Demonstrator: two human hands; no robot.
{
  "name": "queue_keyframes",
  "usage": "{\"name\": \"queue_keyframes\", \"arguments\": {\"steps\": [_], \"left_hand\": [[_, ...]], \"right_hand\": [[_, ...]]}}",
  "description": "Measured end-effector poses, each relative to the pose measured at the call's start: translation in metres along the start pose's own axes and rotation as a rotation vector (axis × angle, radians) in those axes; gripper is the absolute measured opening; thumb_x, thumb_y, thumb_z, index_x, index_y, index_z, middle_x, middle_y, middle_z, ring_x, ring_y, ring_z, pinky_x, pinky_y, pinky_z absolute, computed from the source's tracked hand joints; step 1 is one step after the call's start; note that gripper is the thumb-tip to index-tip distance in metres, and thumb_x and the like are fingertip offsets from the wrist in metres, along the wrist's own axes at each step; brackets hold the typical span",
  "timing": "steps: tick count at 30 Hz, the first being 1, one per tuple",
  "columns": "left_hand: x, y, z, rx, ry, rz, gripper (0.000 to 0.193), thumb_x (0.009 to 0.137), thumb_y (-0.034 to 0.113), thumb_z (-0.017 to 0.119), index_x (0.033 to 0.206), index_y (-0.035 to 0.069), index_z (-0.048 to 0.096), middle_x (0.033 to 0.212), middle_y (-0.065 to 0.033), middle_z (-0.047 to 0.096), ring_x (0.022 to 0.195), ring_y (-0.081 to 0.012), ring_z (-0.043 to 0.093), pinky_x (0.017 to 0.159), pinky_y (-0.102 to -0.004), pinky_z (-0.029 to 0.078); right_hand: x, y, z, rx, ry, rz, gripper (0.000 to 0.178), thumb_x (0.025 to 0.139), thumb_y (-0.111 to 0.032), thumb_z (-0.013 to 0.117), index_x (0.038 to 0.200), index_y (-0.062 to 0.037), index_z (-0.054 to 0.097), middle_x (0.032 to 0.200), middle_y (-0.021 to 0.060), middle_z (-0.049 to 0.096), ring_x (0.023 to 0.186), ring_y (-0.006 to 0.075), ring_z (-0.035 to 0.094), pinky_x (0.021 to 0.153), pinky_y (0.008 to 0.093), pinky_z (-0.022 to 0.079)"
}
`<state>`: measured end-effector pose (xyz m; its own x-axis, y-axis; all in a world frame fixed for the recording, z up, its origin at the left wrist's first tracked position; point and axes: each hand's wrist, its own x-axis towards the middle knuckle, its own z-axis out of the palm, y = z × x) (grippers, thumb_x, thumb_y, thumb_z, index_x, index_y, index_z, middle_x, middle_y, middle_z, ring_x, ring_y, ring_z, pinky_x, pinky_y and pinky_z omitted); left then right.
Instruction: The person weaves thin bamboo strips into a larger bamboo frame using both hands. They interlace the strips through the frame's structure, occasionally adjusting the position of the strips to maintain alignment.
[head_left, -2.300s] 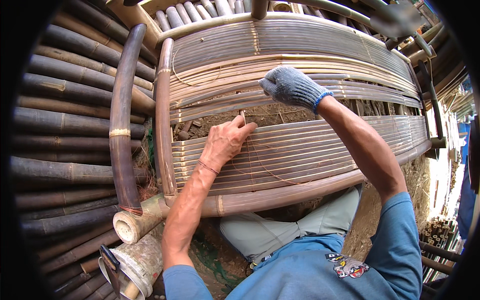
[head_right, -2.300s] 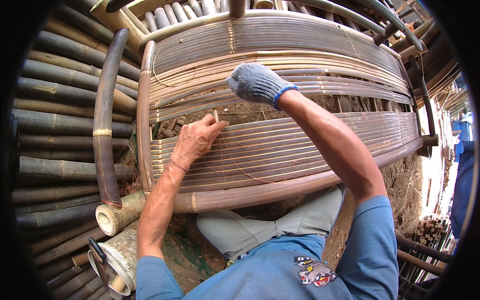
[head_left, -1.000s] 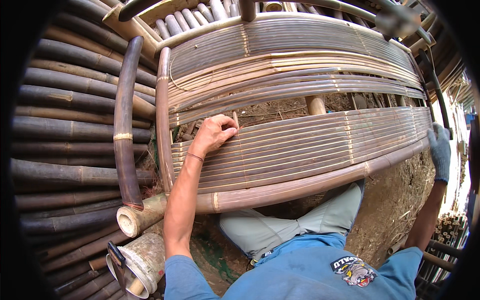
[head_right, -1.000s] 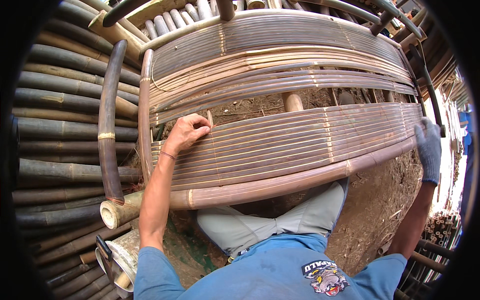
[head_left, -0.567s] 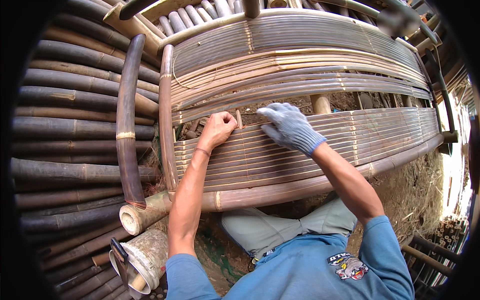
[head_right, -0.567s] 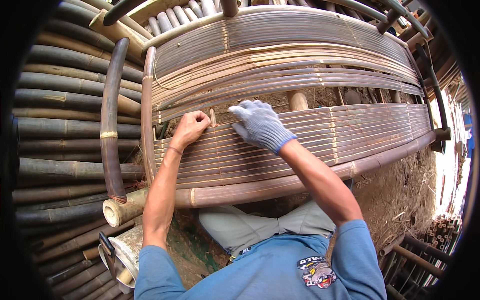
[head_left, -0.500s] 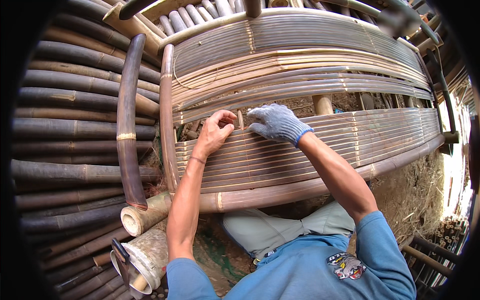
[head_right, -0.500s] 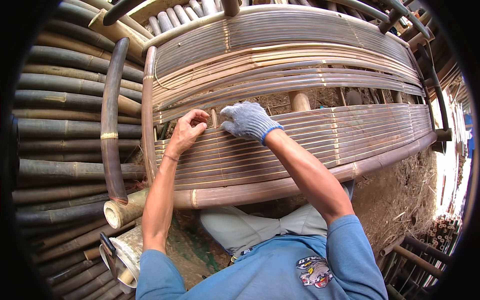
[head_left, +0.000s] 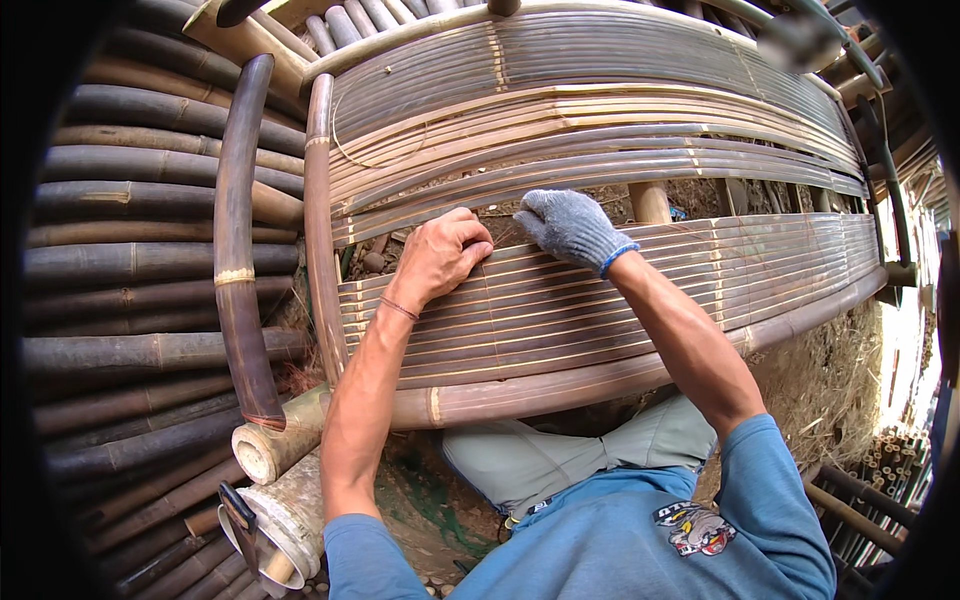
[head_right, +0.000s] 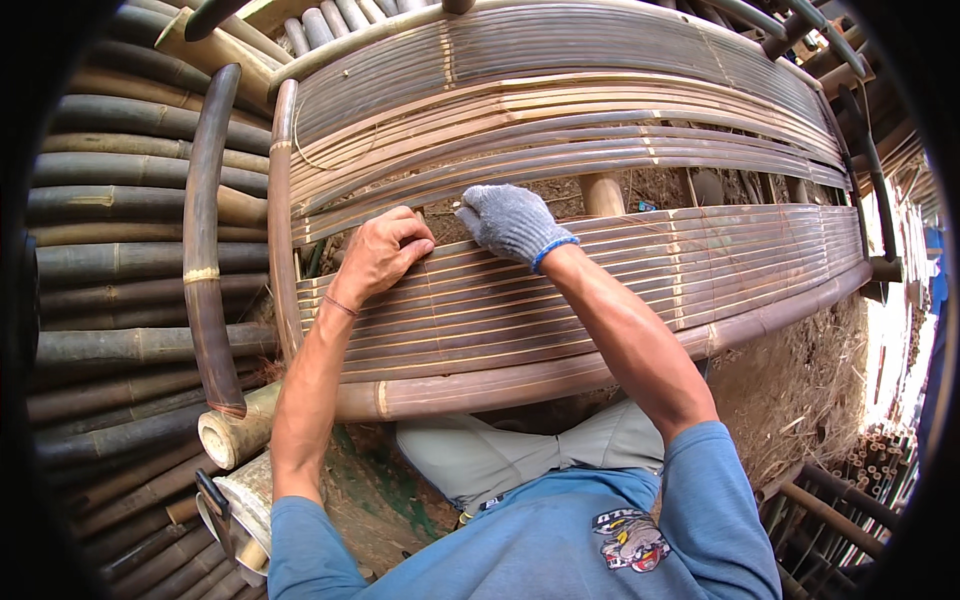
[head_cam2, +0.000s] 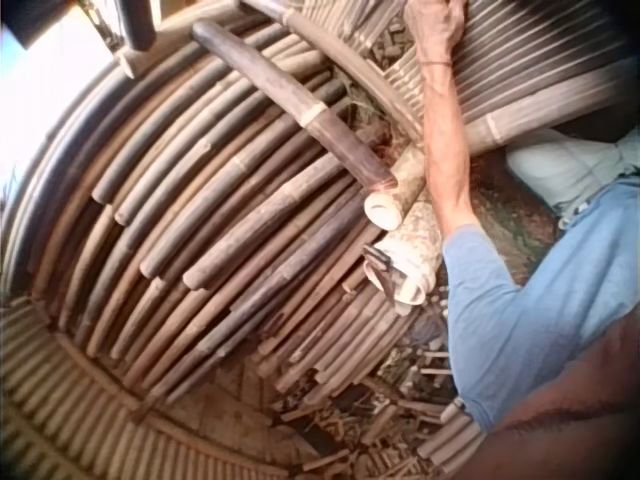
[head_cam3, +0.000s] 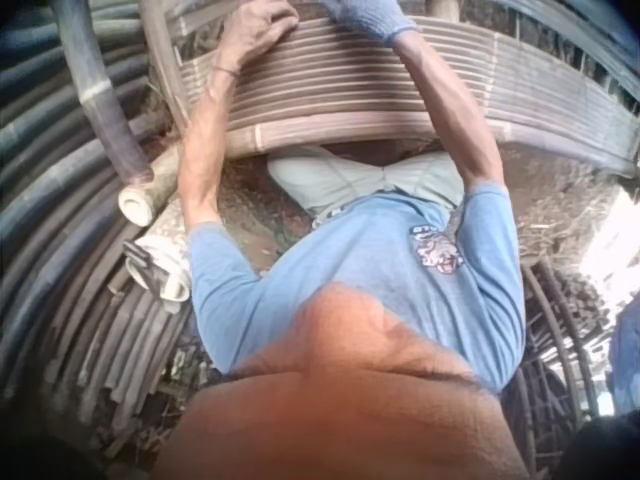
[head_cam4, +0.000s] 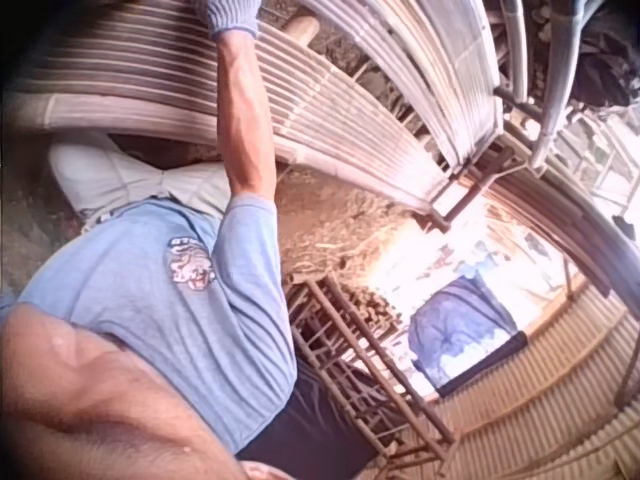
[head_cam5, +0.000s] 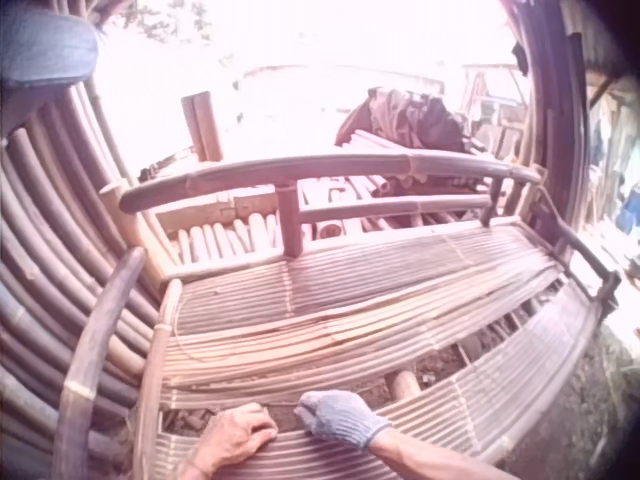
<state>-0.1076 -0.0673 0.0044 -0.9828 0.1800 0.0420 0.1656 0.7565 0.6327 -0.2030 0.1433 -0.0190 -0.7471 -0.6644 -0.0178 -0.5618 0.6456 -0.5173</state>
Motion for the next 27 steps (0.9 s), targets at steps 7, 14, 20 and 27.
{"name": "queue_keyframes", "arguments": {"steps": [7, 14, 20, 27], "left_hand": [[0.013, -0.002, 0.003, 0.36, -0.043, 0.293, 0.016, 0.086, 0.022, 0.071, 0.084, 0.008, 0.065, 0.086, -0.0048, 0.057, 0.087, -0.027, 0.064, 0.072, -0.0427, 0.056], [0.023, 0.014, -0.029, -0.132, 0.116, -0.254, 0.032, 0.085, 0.033, 0.079, 0.097, 0.004, 0.068, 0.085, -0.0043, 0.066, 0.076, -0.0135, 0.061, 0.073, -0.0299, 0.054], [-0.036, 0.006, 0.005, -0.087, 0.107, -0.2, 0.025, 0.086, 0.021, 0.074, 0.104, 0.003, 0.071, 0.097, -0.0125, 0.071, 0.09, -0.0254, 0.07, 0.083, -0.0357, 0.055], [-0.051, 0.004, 0.035, -0.038, 0.331, -0.062, 0.021, 0.085, 0.023, 0.072, 0.103, 0.013, 0.069, 0.095, -0.0063, 0.072, 0.092, -0.0244, 0.068, 0.09, -0.0383, 0.045]], "right_hand": [[0.0, -0.021, -0.001, -0.113, -0.01, 0.077, 0.026, 0.093, -0.031, 0.06, 0.088, -0.0077, 0.072, 0.082, 0.0213, 0.071, 0.08, 0.0404, 0.07, 0.069, 0.0507, 0.056], [0.013, -0.029, -0.034, -0.325, -0.162, -0.018, 0.019, 0.09, -0.019, 0.061, 0.091, -0.0047, 0.073, 0.087, 0.0199, 0.073, 0.081, 0.0381, 0.073, 0.068, 0.0482, 0.059], [0.038, -0.05, -0.104, 0.083, -0.668, 0.081, 0.046, 0.085, -0.049, 0.073, 0.102, -0.0062, 0.078, 0.079, 0.0089, 0.073, 0.075, 0.0189, 0.069, 0.071, 0.035, 0.058], [0.065, -0.084, -0.077, 0.667, 0.077, -0.495, 0.035, 0.096, -0.039, 0.064, 0.091, -0.0054, 0.075, 0.092, 0.0083, 0.073, 0.091, 0.0208, 0.069, 0.089, 0.0388, 0.055]]}}
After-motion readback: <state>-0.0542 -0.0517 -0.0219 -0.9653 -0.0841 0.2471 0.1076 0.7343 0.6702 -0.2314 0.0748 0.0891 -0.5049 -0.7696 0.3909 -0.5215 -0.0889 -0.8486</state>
